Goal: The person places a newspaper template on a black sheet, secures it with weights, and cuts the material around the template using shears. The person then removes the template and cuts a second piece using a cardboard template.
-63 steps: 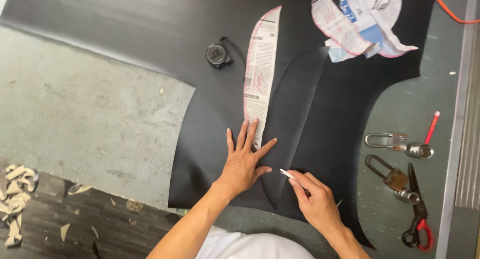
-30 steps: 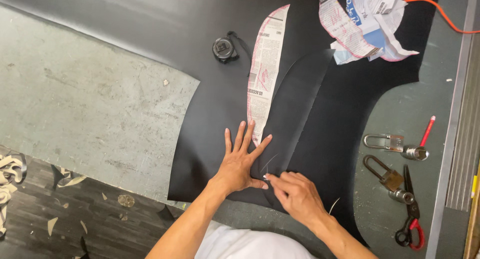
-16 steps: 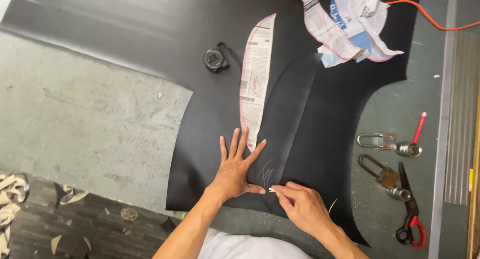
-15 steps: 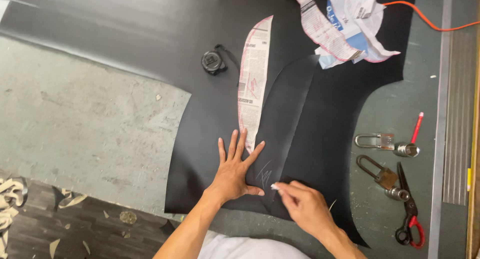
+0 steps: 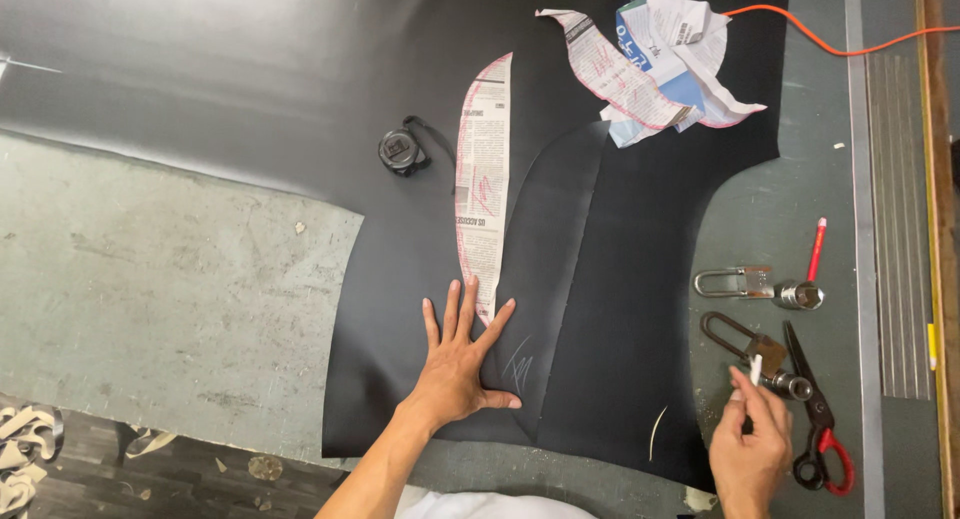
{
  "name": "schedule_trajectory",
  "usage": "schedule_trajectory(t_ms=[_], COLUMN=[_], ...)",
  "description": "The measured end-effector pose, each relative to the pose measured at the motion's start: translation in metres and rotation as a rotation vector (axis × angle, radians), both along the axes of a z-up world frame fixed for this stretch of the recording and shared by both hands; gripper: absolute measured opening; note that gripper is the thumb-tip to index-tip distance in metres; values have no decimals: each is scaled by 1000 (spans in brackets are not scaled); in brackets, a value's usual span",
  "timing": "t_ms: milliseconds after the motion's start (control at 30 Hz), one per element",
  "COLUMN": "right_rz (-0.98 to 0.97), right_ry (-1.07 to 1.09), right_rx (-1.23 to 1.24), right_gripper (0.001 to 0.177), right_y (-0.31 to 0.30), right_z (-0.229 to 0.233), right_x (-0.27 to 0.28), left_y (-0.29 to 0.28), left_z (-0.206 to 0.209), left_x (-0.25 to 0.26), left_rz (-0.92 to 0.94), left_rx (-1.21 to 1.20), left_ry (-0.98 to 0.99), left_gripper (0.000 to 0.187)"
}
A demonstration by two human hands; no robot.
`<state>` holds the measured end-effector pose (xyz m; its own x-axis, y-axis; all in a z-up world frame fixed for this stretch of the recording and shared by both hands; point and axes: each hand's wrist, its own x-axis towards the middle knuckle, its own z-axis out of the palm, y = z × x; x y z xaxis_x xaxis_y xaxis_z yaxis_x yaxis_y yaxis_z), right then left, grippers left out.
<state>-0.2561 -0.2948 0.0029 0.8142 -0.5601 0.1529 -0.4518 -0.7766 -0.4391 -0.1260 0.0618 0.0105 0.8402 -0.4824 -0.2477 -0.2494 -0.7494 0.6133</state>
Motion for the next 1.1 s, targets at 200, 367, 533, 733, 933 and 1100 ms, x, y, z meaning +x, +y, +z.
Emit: schedule_trajectory(t_ms=[200, 367, 533, 733, 933, 1100], right_rz=[14, 29, 14, 6, 4, -3], right_ry=[-85, -135, -113, -108, -94, -112], right_rx=[-183, -219, -227, -225, -229, -220], right_gripper=[26, 28, 28, 27, 26, 27], right_y=[-14, -13, -14, -15, -16, -15], right_z=[-33, -47, -48, -50, -51, -52], right_x=[-15, -17, -17, -17, -17, -18], left_y=[-2, -3, -4, -6, -6, -5], left_z=[3, 4, 5, 5, 5, 4], left_x=[2, 3, 4, 5, 5, 5], left_rz=[-19, -22, -29, -25, -27, -31], left_rx=[51, 85, 93, 126, 118, 122], left_ry=[41, 73, 71, 94, 91, 94], left_gripper=[141, 141, 141, 142, 141, 141])
